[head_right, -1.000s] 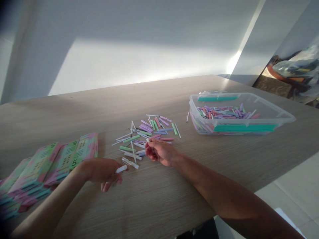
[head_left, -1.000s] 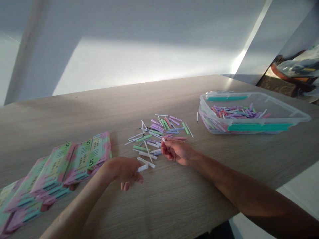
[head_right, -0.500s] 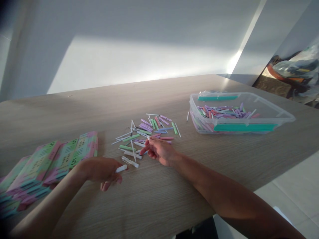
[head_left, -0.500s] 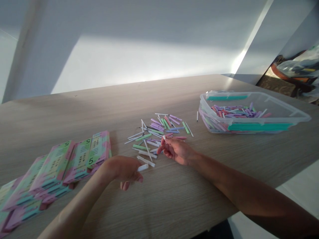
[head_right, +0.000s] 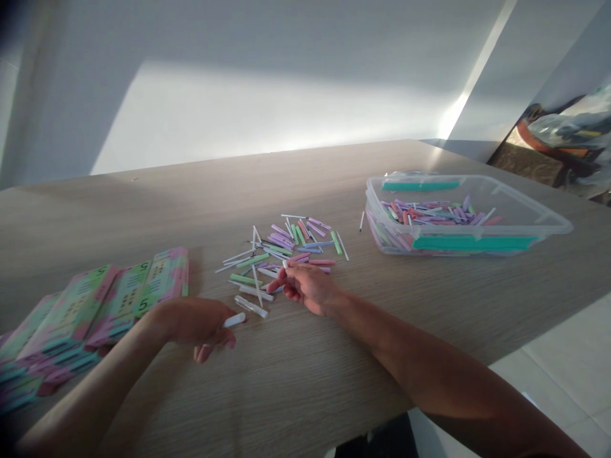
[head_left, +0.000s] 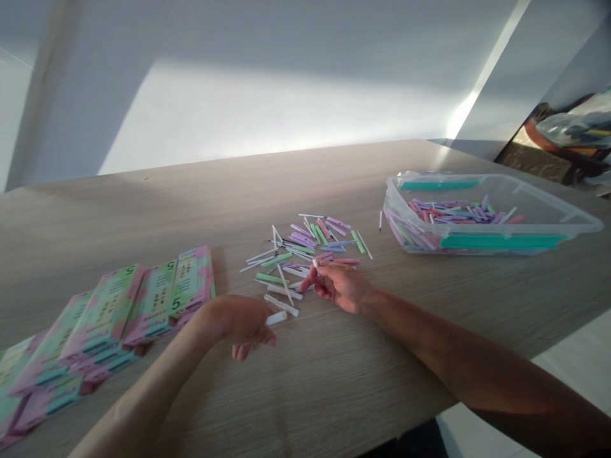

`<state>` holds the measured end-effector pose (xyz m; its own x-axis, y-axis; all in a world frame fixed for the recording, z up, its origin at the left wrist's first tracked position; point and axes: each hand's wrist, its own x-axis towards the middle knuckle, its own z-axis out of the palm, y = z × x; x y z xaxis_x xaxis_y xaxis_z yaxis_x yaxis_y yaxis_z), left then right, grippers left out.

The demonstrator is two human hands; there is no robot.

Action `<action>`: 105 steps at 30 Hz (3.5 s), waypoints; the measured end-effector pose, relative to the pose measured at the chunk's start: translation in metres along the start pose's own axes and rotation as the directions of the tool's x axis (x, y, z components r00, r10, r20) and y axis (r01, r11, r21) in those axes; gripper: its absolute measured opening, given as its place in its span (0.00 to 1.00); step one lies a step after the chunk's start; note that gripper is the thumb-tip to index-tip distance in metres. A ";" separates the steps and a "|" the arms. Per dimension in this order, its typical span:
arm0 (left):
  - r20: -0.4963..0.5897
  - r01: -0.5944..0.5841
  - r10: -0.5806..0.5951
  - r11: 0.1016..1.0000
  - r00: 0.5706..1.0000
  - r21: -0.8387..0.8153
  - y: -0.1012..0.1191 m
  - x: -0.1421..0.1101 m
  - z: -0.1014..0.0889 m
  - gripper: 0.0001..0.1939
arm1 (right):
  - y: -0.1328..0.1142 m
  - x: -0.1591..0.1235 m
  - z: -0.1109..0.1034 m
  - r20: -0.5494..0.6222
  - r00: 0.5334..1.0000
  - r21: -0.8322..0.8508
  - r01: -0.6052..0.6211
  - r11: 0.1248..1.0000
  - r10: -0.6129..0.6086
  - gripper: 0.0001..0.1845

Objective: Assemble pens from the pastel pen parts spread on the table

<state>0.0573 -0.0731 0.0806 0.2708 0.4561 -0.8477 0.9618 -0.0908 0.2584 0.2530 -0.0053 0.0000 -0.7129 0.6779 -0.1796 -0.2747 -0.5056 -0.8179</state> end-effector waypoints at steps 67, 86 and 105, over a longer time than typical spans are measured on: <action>-0.013 0.005 -0.004 0.998 1.000 0.062 0.005 -0.004 0.001 0.16 | 0.002 -0.002 0.004 -0.035 0.999 0.035 -0.035 0.999 0.036 0.06; -0.007 -0.004 0.004 0.997 1.000 0.071 0.007 -0.003 0.002 0.18 | 0.002 -0.005 0.007 -0.042 0.999 0.050 -0.025 0.998 0.028 0.07; -0.017 -0.002 0.003 0.998 1.000 0.061 0.007 -0.001 0.003 0.14 | 0.002 -0.006 0.005 0.001 0.998 0.125 -0.057 0.991 0.057 0.20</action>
<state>0.0634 -0.0769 0.0818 0.2727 0.4710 -0.8389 0.9620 -0.1451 0.2313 0.2536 -0.0132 0.0028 -0.7279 0.6475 -0.2256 -0.3123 -0.6060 -0.7316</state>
